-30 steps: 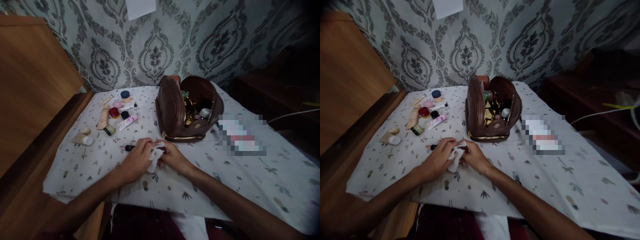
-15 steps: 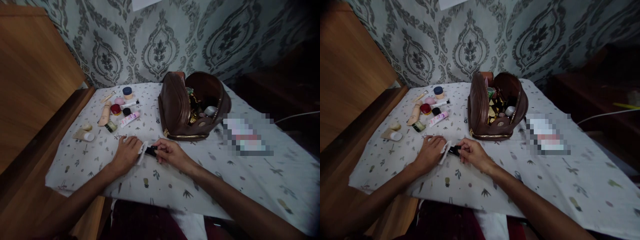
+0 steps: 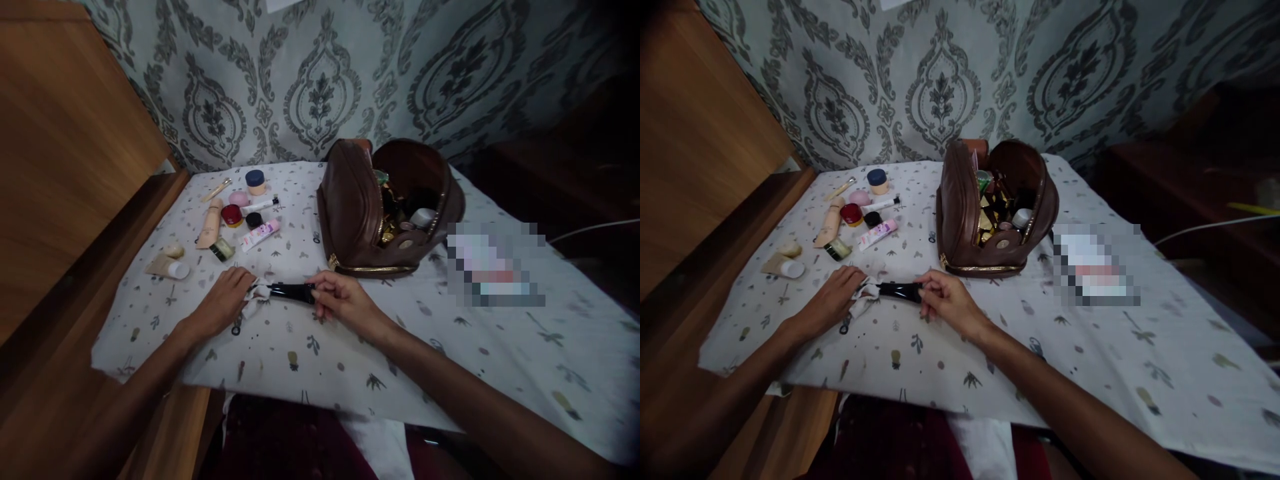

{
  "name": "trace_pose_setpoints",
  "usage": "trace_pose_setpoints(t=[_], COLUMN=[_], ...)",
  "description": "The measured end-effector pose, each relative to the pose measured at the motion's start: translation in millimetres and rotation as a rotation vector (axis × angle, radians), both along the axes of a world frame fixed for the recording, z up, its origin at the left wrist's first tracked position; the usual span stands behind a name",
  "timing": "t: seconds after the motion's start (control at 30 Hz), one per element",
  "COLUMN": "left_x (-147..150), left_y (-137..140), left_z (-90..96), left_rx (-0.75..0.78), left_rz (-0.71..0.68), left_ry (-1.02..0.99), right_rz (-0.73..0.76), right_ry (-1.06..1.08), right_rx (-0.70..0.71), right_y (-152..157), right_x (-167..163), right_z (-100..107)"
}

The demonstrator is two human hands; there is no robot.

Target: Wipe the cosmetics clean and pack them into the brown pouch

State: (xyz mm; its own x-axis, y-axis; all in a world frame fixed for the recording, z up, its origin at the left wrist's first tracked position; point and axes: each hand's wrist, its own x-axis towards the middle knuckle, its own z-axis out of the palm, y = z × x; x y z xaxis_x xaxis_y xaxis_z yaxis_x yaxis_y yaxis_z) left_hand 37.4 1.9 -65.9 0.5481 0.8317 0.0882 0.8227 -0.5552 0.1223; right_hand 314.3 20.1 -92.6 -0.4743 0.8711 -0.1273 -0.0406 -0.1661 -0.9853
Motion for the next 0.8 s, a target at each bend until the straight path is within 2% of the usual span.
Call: trace_pose_setpoints(t=[0.17,0.27,0.37,0.53,0.67,0.8], left_x=[6,18,34,59,66,71], left_y=[-1,-12,-25,-35,-36,-37], left_z=[-5.2,-5.5,-2.3,4.2,7.3,10.7], left_rx=[0.082,0.067,0.001,-0.062,-0.037,-0.202], left_rz=[0.004,0.072,0.165,0.247,0.224,0.268], left_ry=[-0.069,-0.171,-0.183,-0.134,-0.332,-0.596], right_rz=[-0.141,-0.083,0.014,0.006,0.025,0.026], right_ry=[0.190,0.290,0.306,0.382,0.419,0.454], right_rx=[-0.072,-0.116,-0.139,-0.186,-0.220,-0.232], right_y=[2,-1,-5,-8,-7,-8], right_x=[1,-3,-8,-10,-7,-6], right_z=[1,2,2,-1,0,0])
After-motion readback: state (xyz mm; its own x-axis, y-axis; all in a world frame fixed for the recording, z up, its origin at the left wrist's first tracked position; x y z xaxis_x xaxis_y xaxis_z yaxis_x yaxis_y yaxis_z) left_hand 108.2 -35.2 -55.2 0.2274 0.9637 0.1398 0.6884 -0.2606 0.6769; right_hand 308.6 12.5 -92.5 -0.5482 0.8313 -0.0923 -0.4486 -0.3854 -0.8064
